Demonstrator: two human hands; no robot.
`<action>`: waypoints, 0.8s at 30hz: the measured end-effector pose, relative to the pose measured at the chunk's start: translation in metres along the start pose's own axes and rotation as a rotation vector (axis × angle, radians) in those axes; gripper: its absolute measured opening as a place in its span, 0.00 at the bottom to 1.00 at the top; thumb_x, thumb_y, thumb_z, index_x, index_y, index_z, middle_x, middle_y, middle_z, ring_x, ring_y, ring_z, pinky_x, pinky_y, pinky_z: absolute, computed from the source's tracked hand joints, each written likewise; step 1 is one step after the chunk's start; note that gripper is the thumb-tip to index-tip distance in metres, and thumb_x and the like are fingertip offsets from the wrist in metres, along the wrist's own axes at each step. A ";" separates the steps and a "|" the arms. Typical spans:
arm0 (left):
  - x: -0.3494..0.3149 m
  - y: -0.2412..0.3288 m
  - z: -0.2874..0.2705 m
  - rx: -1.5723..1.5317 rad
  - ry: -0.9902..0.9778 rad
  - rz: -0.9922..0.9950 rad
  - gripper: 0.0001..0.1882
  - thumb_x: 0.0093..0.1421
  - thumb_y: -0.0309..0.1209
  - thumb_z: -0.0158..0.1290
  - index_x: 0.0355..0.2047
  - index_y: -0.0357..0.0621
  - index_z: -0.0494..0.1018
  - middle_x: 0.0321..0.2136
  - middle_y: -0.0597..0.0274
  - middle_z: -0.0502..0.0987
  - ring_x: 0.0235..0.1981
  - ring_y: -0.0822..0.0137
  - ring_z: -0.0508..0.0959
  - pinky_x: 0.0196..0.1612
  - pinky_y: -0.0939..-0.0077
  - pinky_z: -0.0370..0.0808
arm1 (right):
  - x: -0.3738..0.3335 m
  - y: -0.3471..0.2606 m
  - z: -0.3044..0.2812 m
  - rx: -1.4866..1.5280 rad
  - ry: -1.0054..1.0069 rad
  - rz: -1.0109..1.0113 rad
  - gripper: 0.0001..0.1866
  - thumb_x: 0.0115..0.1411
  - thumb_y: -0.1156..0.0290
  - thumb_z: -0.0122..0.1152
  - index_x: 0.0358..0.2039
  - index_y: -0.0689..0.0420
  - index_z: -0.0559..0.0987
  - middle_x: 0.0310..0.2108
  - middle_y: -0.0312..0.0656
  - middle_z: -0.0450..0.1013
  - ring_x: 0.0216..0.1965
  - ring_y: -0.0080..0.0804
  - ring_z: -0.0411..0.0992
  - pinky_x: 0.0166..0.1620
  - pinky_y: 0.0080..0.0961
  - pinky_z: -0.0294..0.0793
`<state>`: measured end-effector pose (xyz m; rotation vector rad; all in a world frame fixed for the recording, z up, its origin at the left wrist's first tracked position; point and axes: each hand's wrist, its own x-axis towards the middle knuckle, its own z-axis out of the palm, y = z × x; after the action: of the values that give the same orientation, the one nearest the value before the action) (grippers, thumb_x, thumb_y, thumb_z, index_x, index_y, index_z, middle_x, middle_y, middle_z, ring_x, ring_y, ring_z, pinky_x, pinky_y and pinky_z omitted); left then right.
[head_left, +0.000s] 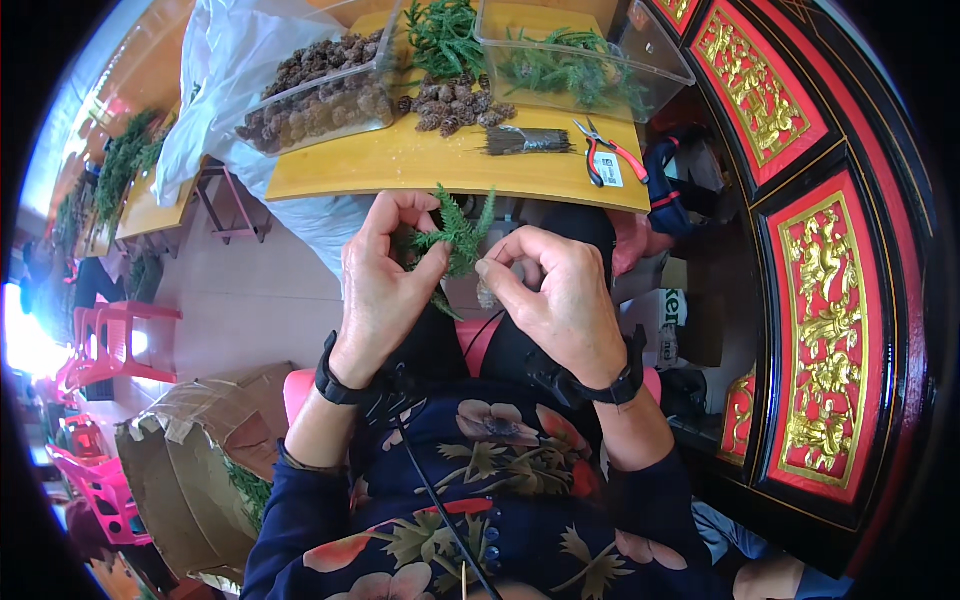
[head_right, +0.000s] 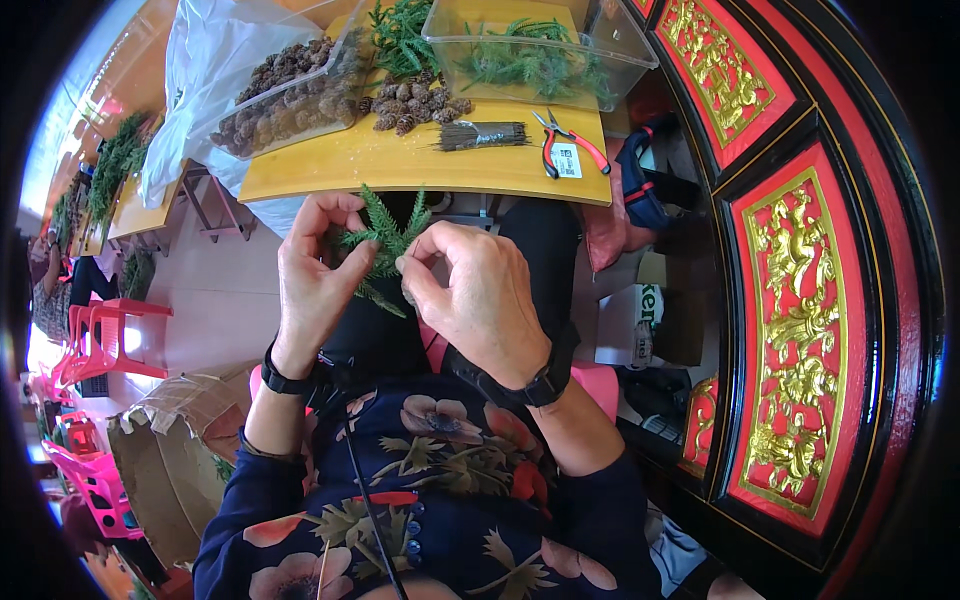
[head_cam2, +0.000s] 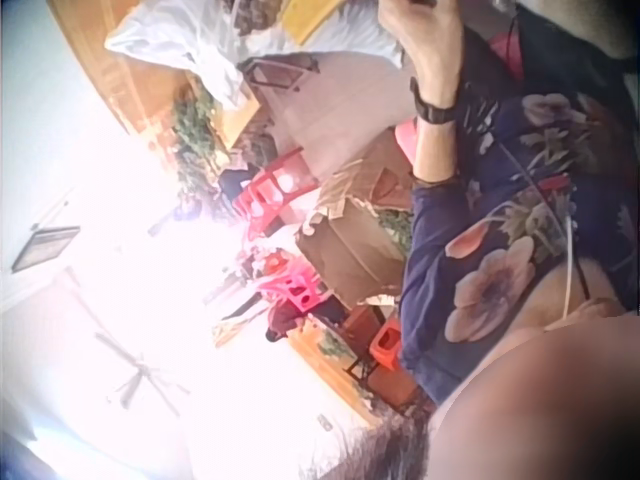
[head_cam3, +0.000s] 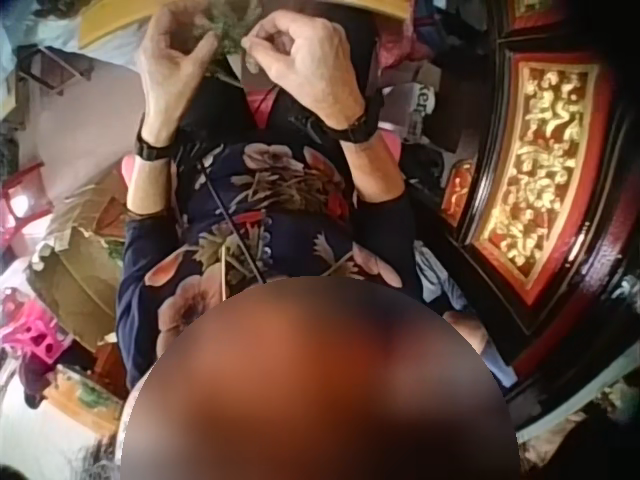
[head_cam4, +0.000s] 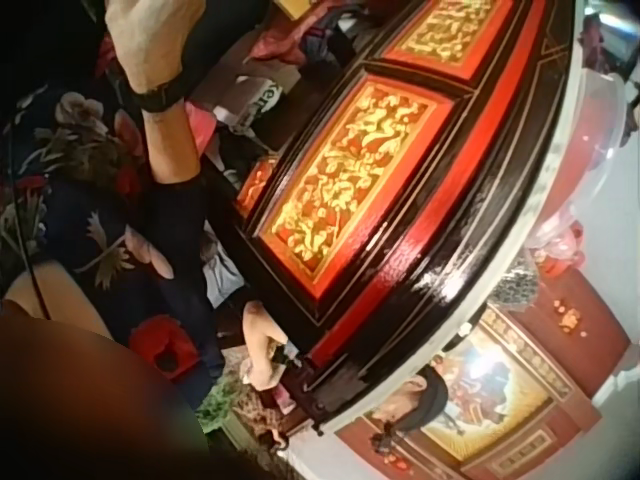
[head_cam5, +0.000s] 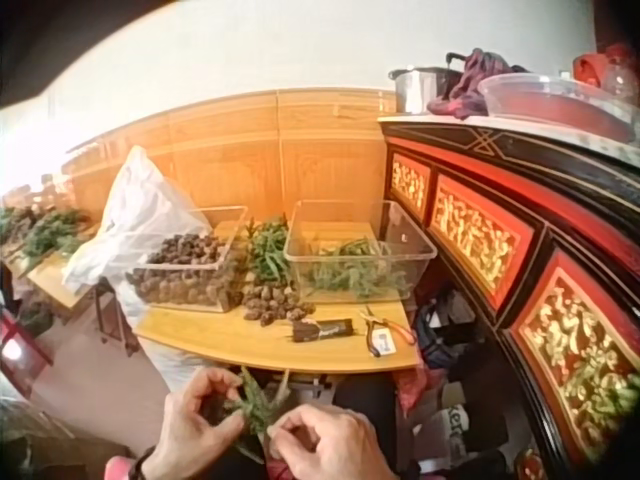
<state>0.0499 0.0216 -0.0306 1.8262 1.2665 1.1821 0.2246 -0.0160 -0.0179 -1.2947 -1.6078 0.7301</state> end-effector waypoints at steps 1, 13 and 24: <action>0.000 0.001 0.001 0.007 -0.008 -0.019 0.19 0.48 0.17 0.56 0.42 0.37 0.69 0.31 0.68 0.72 0.34 0.78 0.70 0.41 0.85 0.67 | -0.001 0.000 0.002 0.010 0.007 -0.013 0.05 0.51 0.75 0.64 0.25 0.64 0.78 0.14 0.35 0.70 0.14 0.15 0.59 0.19 0.19 0.57; -0.004 -0.004 0.010 -0.010 0.019 0.000 0.18 0.47 0.19 0.58 0.40 0.39 0.69 0.26 0.65 0.73 0.26 0.76 0.70 0.29 0.83 0.67 | -0.001 0.010 0.013 -0.097 0.075 -0.059 0.05 0.49 0.74 0.63 0.24 0.63 0.78 0.21 0.41 0.75 0.15 0.28 0.66 0.21 0.24 0.64; -0.004 -0.006 0.009 -0.688 -0.227 -0.474 0.07 0.58 0.26 0.56 0.38 0.40 0.74 0.27 0.71 0.76 0.24 0.82 0.70 0.27 0.89 0.63 | 0.003 0.010 0.017 -0.314 0.226 -0.217 0.06 0.47 0.75 0.65 0.23 0.59 0.76 0.20 0.39 0.72 0.21 0.35 0.69 0.28 0.29 0.67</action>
<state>0.0554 0.0195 -0.0407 1.0465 0.9273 0.9464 0.2128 -0.0089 -0.0326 -1.3401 -1.6862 0.1945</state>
